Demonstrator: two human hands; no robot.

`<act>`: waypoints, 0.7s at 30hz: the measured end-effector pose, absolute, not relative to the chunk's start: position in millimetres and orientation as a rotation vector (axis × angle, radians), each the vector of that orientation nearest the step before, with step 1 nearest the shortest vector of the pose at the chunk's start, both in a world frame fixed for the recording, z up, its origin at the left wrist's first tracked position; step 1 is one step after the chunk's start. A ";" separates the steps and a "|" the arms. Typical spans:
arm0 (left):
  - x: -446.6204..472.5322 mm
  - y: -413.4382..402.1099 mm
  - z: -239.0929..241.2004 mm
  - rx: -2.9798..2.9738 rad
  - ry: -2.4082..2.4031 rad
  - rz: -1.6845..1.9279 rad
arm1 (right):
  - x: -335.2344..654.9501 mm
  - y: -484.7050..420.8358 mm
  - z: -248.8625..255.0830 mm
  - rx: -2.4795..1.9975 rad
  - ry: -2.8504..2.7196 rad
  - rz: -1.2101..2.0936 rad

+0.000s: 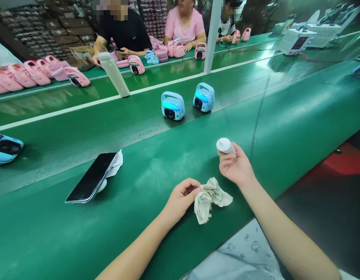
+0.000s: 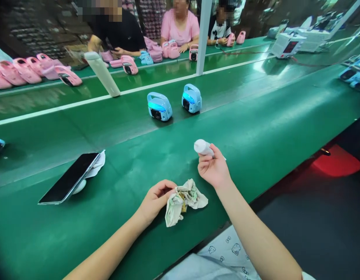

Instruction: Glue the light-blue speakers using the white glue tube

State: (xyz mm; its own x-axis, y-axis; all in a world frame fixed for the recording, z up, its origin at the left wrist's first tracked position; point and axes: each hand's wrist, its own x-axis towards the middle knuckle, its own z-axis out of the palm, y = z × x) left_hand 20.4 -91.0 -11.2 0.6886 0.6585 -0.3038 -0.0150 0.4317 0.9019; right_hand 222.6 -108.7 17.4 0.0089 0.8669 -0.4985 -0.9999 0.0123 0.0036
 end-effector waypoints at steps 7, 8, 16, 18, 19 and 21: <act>8.6 -91.9 2.4 1.411 0.771 0.253 | 206.2 -28.3 16.2 -0.498 0.279 1.603; 5.5 -89.4 4.6 1.525 0.817 0.251 | 203.2 -21.0 13.8 -0.496 0.270 1.598; -28.0 -44.4 1.5 1.595 1.314 0.464 | 212.3 -10.4 -9.4 -0.422 0.304 1.559; -27.6 -14.0 2.6 1.660 1.400 0.610 | 213.7 -8.6 -12.8 -0.392 0.331 1.566; -24.7 5.3 5.5 1.721 1.420 0.685 | 213.2 -7.2 -14.2 -0.380 0.343 1.573; -13.7 49.5 16.0 1.860 1.459 0.864 | 210.8 -4.2 -14.9 -0.372 0.363 1.581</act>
